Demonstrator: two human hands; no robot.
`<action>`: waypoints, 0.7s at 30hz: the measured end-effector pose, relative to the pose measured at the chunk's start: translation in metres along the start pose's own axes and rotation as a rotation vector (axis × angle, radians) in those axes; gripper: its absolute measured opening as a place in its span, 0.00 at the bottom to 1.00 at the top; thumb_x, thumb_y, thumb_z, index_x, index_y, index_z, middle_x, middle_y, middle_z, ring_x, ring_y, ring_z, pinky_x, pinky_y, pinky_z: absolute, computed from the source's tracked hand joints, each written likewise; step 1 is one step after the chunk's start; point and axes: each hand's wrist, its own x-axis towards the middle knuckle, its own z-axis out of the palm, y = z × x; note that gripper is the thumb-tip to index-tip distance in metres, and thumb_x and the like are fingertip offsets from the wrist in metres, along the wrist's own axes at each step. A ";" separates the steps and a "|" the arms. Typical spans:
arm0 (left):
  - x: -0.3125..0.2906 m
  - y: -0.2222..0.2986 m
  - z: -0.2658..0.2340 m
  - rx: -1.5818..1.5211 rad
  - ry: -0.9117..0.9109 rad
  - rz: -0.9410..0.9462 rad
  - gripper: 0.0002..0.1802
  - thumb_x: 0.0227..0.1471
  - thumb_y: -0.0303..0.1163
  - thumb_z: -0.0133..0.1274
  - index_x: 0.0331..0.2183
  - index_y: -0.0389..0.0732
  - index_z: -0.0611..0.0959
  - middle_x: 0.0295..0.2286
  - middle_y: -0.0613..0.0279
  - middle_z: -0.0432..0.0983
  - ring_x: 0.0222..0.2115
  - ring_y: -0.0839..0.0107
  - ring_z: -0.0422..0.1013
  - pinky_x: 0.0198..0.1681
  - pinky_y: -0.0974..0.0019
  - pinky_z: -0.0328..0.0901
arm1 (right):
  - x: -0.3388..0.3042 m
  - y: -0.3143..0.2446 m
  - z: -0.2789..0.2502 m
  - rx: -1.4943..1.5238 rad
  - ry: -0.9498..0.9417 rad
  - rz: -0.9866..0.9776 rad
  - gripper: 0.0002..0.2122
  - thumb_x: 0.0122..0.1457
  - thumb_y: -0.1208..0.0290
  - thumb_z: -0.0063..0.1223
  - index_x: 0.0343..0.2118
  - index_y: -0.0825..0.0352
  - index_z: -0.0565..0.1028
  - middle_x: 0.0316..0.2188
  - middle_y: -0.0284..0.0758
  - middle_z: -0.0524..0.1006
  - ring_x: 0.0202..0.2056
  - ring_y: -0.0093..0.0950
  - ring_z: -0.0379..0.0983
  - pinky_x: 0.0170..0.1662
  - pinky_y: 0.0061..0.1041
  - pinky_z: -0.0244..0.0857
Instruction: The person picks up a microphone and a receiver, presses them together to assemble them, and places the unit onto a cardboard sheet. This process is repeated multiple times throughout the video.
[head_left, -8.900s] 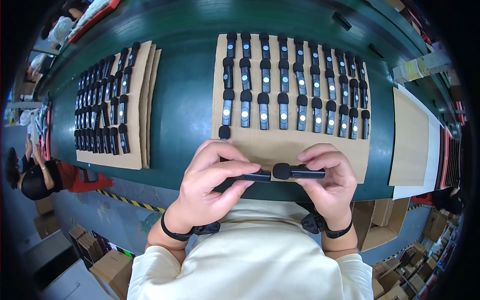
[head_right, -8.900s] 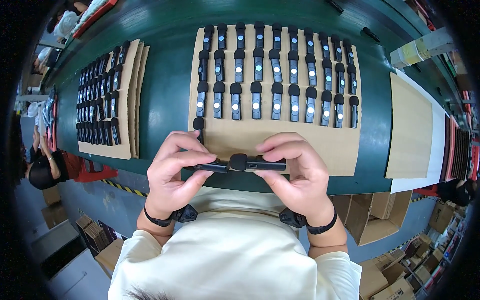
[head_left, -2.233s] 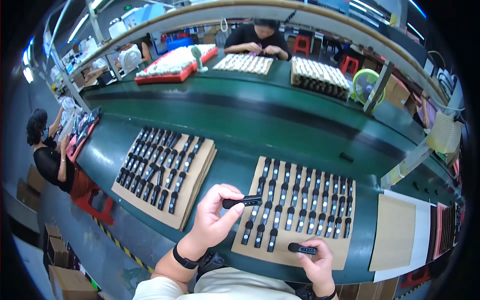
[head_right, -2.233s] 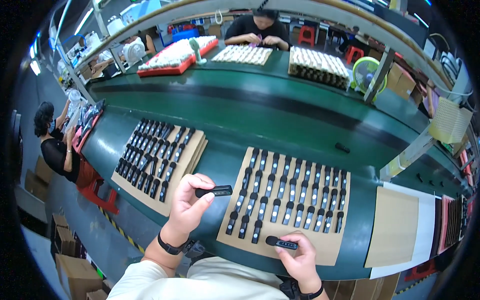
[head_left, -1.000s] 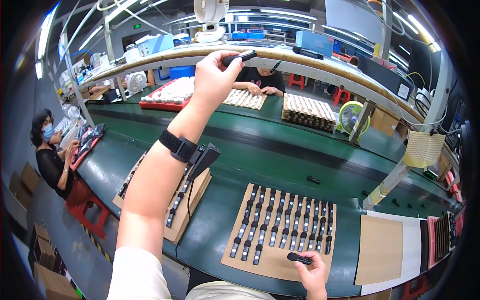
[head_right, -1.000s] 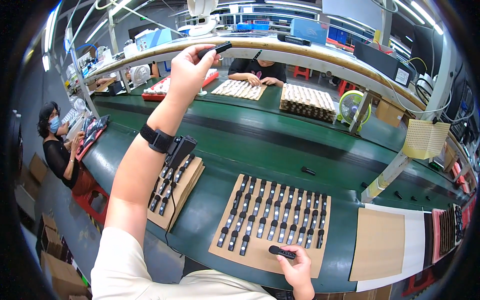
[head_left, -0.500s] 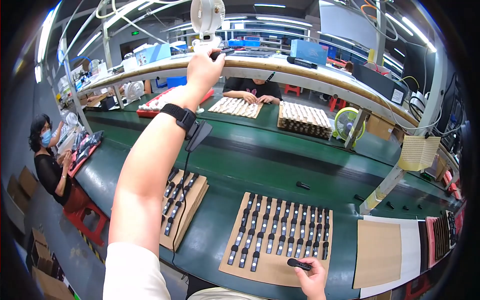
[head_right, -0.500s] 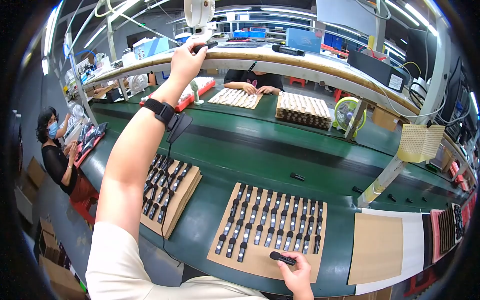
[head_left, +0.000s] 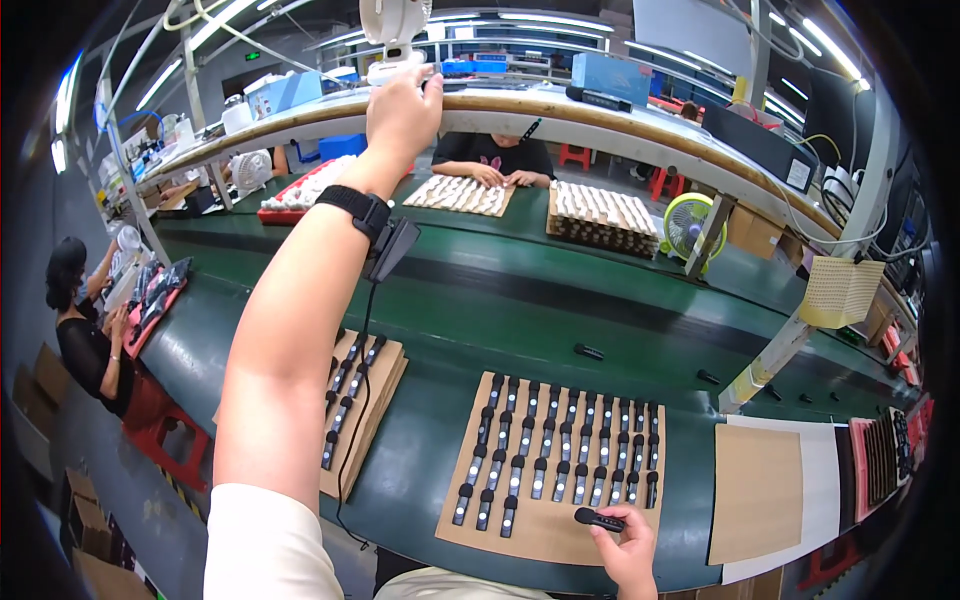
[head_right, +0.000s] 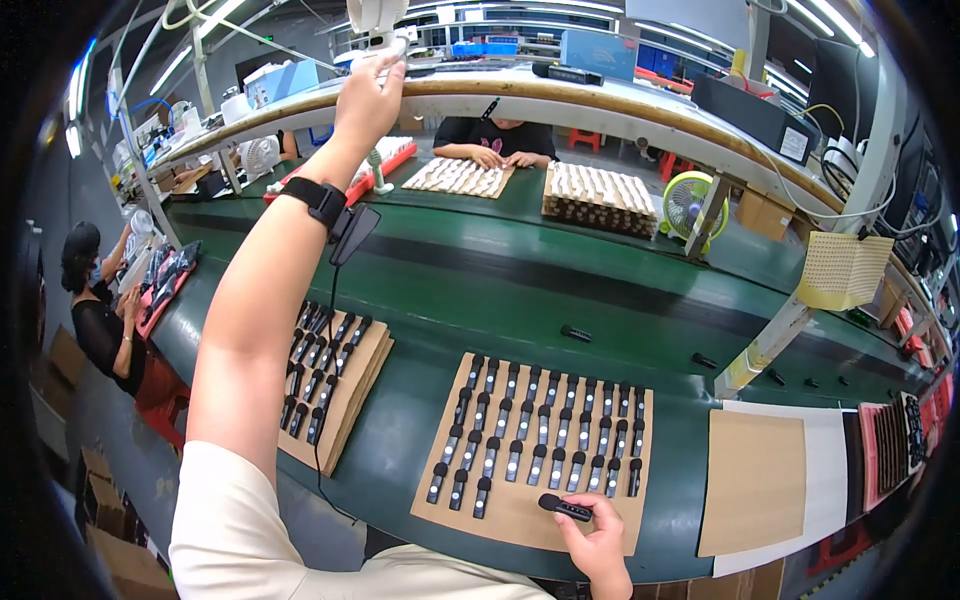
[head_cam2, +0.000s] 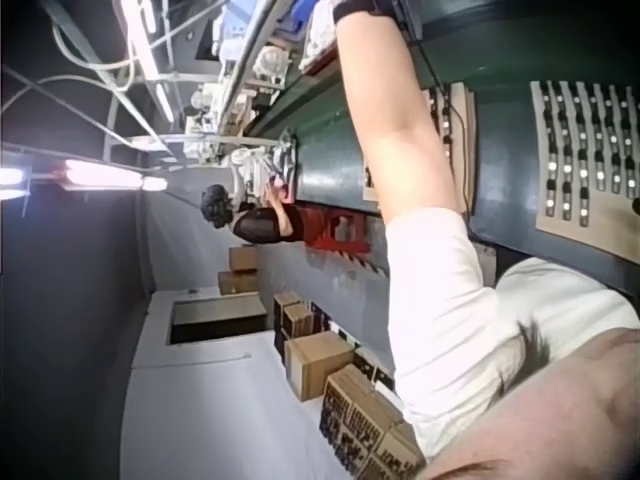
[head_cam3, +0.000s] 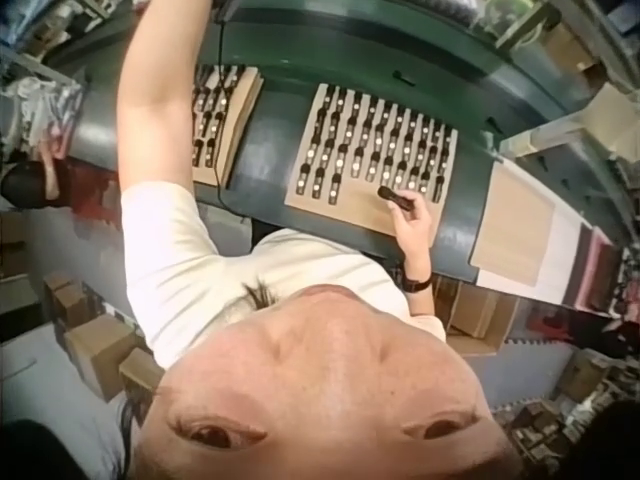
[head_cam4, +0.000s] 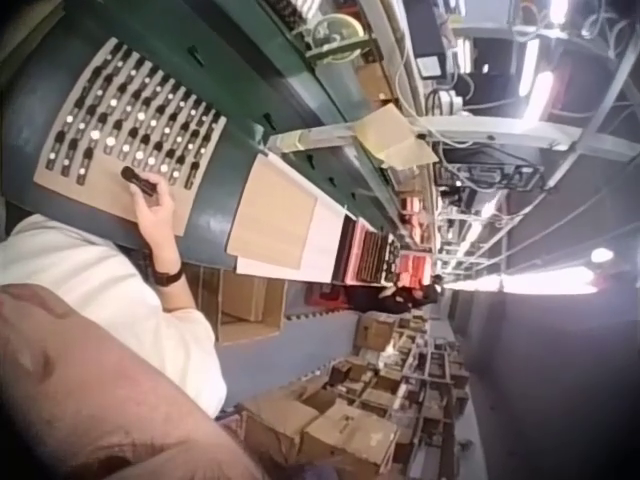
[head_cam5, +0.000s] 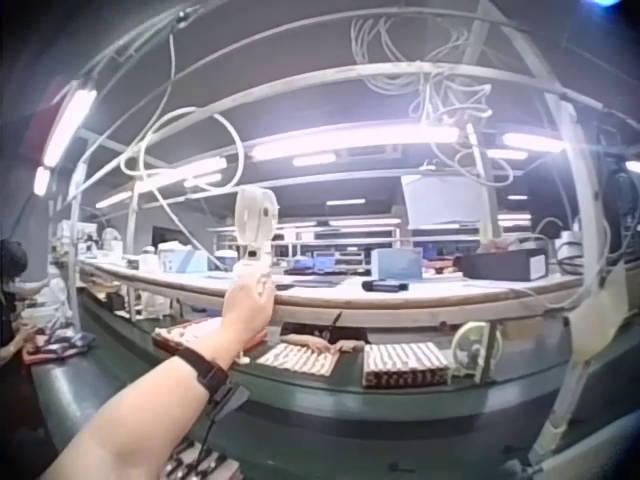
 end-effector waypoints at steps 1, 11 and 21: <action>-0.004 -0.003 -0.007 -0.054 0.120 0.059 0.17 0.55 0.40 0.51 0.39 0.39 0.83 0.38 0.46 0.78 0.38 0.53 0.75 0.48 0.57 0.63 | 0.000 -0.001 0.001 -0.014 -0.022 -0.009 0.11 0.50 0.84 0.60 0.37 0.71 0.73 0.36 0.35 0.76 0.40 0.24 0.72 0.47 0.21 0.63; -0.218 0.157 -0.134 -0.812 -0.329 -0.211 0.11 0.55 0.28 0.50 0.38 0.32 0.80 0.38 0.56 0.78 0.41 0.66 0.73 0.53 0.59 0.62 | 0.014 -0.004 0.023 -0.088 -0.051 -0.248 0.11 0.47 0.83 0.62 0.34 0.70 0.75 0.32 0.39 0.76 0.33 0.31 0.72 0.40 0.26 0.65; -0.334 0.191 -0.186 -0.917 -0.912 -0.493 0.17 0.53 0.37 0.55 0.39 0.34 0.80 0.37 0.53 0.79 0.39 0.58 0.74 0.56 0.47 0.58 | 0.024 -0.009 0.050 -0.031 -0.192 -0.368 0.13 0.45 0.82 0.63 0.35 0.69 0.75 0.31 0.37 0.77 0.31 0.32 0.71 0.36 0.28 0.63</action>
